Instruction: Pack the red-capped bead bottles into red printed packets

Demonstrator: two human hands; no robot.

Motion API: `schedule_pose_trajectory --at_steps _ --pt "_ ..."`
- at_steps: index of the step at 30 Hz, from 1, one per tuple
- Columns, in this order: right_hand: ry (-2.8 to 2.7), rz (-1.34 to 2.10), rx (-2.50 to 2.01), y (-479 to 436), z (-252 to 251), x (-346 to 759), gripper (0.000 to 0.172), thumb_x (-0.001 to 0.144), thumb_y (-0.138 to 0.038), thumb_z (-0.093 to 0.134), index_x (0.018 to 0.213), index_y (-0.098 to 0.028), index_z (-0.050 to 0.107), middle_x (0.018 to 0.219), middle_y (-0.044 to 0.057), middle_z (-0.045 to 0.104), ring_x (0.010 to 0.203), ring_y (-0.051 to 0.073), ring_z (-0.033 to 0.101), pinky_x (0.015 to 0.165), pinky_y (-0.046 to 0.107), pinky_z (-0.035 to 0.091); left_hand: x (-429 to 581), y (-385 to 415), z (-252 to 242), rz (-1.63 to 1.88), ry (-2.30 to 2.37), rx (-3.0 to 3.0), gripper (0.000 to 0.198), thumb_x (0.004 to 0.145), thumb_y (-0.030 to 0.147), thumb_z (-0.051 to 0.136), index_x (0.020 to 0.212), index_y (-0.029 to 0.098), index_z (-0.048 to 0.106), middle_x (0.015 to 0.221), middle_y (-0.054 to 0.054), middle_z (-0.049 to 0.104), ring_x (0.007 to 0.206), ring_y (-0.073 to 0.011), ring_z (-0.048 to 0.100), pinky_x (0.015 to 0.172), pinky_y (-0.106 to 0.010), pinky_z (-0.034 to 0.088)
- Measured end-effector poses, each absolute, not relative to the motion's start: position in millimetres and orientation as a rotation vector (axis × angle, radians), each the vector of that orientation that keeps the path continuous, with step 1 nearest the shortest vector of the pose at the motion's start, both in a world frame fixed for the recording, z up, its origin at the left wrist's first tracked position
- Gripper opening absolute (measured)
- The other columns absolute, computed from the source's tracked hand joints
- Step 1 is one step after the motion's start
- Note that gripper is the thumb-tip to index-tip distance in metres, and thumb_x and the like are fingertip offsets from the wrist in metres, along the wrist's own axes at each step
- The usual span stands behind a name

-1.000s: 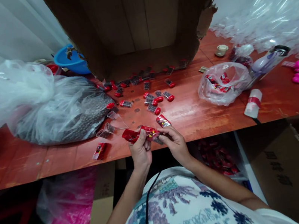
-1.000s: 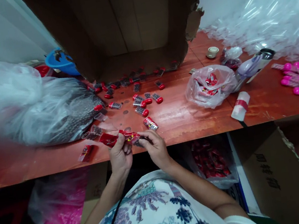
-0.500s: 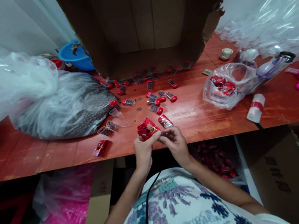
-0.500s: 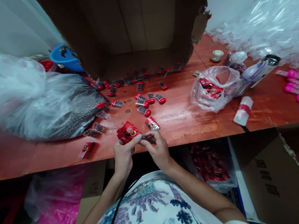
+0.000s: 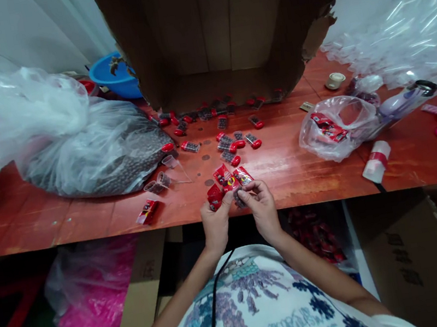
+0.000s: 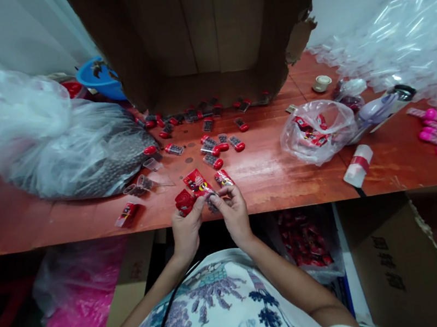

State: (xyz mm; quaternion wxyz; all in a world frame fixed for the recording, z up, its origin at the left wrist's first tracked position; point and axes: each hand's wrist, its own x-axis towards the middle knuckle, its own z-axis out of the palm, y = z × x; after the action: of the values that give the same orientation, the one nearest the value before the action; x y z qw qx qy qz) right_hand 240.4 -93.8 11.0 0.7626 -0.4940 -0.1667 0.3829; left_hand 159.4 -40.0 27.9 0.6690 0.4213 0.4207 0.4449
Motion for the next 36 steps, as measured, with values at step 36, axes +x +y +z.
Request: schedule_pose_trajectory --at_steps 36 --pt "-0.726 1.269 -1.106 -106 27 248 0.039 0.087 -0.053 0.045 0.086 -0.016 0.059 0.07 0.002 0.069 0.04 0.008 0.056 0.038 0.018 0.047 135 -19 46 0.778 0.823 0.856 0.029 0.057 0.022 0.079 0.055 0.015 0.052 0.039 0.008 0.037 0.035 -0.0029 0.026 0.036 -0.019 0.016"
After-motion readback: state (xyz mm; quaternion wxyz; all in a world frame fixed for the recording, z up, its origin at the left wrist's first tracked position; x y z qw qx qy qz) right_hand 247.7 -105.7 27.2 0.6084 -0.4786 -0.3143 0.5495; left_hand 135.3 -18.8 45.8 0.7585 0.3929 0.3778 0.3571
